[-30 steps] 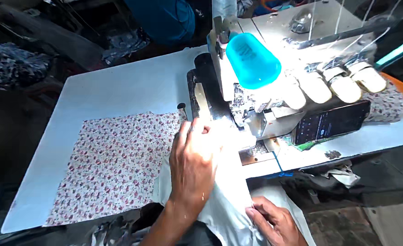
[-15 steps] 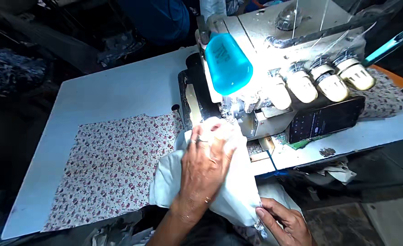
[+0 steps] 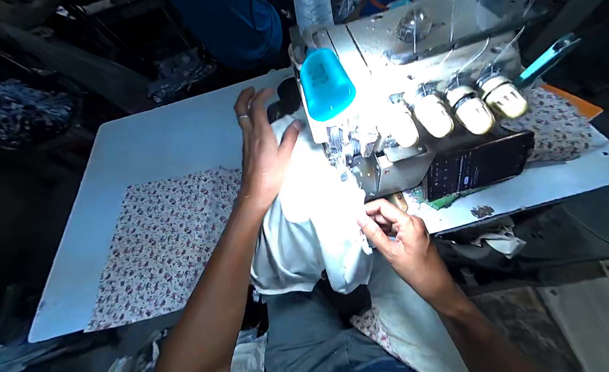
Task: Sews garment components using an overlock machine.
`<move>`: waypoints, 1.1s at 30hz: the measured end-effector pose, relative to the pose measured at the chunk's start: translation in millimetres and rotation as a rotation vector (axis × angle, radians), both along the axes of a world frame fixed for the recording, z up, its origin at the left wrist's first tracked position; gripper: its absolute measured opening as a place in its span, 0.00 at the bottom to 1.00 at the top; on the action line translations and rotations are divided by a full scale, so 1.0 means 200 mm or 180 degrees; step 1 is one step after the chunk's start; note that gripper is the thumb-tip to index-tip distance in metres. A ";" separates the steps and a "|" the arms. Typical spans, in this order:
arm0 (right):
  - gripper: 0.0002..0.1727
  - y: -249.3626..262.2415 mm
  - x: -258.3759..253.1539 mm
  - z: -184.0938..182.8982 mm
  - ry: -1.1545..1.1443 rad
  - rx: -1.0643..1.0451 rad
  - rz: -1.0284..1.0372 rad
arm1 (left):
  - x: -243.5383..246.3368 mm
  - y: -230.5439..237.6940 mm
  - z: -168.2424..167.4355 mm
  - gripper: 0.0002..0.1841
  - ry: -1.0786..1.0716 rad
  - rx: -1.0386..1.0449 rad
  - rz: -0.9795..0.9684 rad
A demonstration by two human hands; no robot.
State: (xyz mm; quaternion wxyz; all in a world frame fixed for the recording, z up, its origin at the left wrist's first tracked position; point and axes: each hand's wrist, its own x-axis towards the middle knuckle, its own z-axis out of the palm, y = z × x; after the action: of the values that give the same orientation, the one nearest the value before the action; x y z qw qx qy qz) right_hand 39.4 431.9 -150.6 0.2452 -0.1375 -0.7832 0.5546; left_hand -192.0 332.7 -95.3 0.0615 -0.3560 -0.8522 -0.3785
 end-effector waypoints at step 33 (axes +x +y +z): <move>0.07 -0.06 0.11 -0.07 0.0050 0.1410 -0.0565 | 0.71 -1.12 -0.01 0.21 -0.1430 -0.0556 0.1004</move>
State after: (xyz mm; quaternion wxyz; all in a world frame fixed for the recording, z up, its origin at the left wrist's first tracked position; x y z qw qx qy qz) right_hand 60.8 420.0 -163.9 0.3232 -0.1444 -0.8687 0.3465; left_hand -49.2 108.9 -96.8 -0.1017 -0.1303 -0.9187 -0.3587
